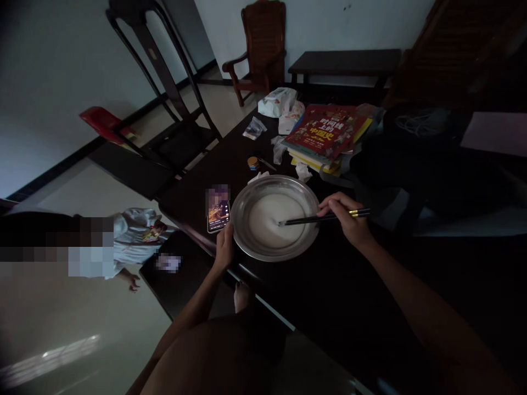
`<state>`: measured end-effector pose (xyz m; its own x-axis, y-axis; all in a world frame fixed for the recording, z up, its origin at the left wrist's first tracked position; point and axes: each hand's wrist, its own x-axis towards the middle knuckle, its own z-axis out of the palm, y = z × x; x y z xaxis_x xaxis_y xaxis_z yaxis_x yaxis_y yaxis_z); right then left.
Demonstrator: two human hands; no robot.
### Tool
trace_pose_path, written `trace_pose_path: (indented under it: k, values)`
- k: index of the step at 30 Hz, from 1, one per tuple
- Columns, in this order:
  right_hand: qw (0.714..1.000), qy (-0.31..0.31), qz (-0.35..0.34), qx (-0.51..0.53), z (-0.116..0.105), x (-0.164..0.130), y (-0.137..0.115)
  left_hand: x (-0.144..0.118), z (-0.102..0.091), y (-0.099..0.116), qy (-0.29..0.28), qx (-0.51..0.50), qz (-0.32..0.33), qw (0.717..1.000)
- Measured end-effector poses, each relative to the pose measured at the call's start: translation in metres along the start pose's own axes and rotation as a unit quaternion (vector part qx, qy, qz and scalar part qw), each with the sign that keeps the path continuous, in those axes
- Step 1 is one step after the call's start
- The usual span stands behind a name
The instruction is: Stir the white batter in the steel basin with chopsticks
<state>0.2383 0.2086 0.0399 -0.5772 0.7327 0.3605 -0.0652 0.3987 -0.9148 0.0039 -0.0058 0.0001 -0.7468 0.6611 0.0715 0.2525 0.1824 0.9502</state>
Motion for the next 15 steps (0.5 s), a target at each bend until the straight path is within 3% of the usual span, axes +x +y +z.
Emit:
trace_pose_path:
  k: [5,11,15]
  values:
    - [0.997,-0.064,-0.021,-0.041,0.0028,0.0001,-0.0022,0.0005,0.0,-0.0022,-0.001,0.003,0.002,1.0]
    - [1.0,0.007,0.001,0.003,-0.0016,0.0009,0.0012,-0.0001,-0.0004,-0.0024,-0.004,0.003,0.001,1.0]
    - [0.998,-0.059,-0.022,-0.02,0.0021,0.0006,0.0004,0.0,-0.0009,-0.001,0.0,0.005,0.0,1.0]
